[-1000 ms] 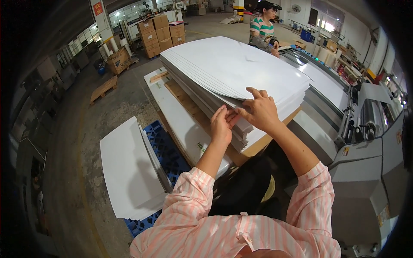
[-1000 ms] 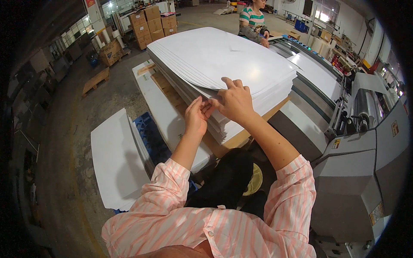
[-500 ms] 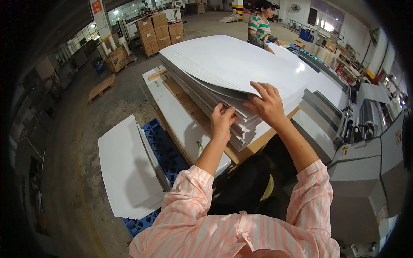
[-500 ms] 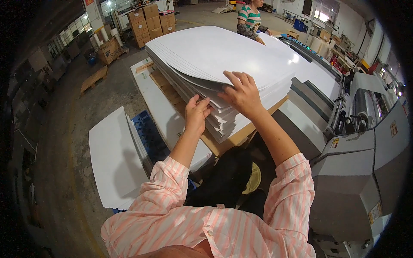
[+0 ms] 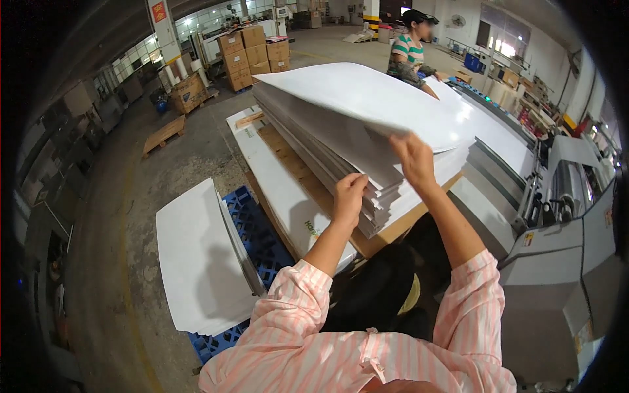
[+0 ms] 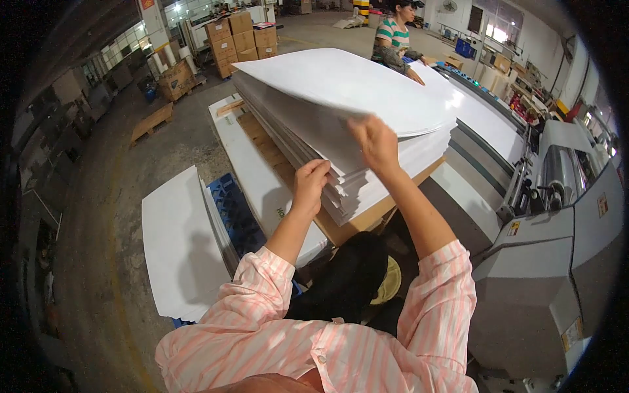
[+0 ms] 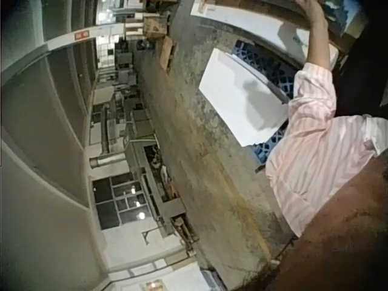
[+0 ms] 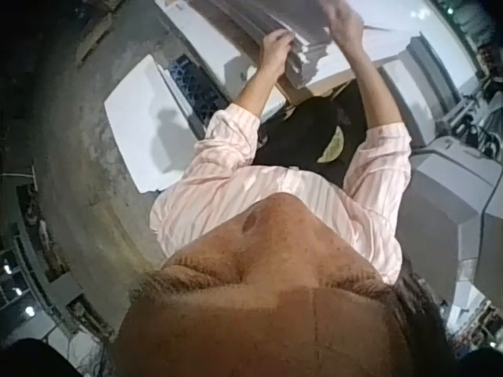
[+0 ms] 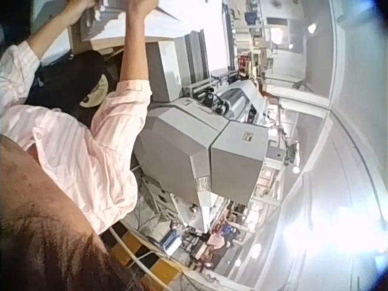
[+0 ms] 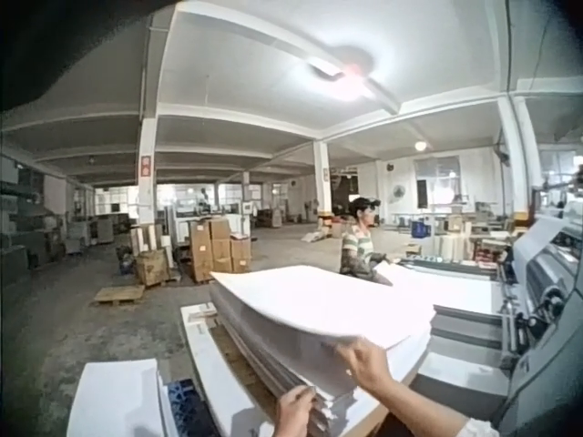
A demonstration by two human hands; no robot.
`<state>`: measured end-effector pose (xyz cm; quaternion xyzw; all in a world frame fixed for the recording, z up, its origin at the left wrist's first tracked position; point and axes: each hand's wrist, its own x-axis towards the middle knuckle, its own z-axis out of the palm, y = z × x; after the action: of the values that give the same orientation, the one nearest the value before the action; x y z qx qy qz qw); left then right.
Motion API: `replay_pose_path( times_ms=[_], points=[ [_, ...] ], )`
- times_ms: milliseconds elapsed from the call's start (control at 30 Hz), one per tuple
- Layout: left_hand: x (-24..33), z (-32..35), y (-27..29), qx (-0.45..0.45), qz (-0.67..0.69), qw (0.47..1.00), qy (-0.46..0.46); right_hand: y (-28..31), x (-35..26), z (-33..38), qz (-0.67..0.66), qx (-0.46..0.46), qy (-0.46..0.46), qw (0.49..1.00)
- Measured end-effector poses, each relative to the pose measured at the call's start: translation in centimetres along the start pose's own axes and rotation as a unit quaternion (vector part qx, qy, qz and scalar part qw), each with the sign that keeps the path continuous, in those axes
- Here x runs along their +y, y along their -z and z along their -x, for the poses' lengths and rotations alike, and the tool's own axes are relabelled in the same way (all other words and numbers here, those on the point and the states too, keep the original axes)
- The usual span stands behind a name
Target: Counting or flipping through a stack of large white cardboard sheets.
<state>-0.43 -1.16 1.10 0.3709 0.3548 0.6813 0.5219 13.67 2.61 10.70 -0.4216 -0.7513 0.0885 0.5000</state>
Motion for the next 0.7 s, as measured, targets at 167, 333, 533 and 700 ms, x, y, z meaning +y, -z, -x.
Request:
replay_pose_path(
  times_ms=[167, 333, 533, 700],
  points=[
    [0.4, 0.1, -0.5, -0.013, -0.003, 1.0, 0.017, 0.2, 2.7, 2.2, 0.165, -0.145, 0.195, 0.956],
    [0.7, 0.3, -0.4, -0.011, 0.073, 0.997, 0.013, 1.0, 0.4, 2.3, 0.208, -0.139, 0.289, 0.924],
    [0.7, 0.0, -1.0, 0.03, 0.04, 0.999, 0.007, 1.1, 0.5, 2.1, 0.219, -0.133, 0.219, 0.941],
    [0.8, 0.0, -1.4, 0.047, 0.021, 0.999, 0.001, 0.6, -1.1, 2.2, 0.193, -0.131, 0.098, 0.968]
  ],
)
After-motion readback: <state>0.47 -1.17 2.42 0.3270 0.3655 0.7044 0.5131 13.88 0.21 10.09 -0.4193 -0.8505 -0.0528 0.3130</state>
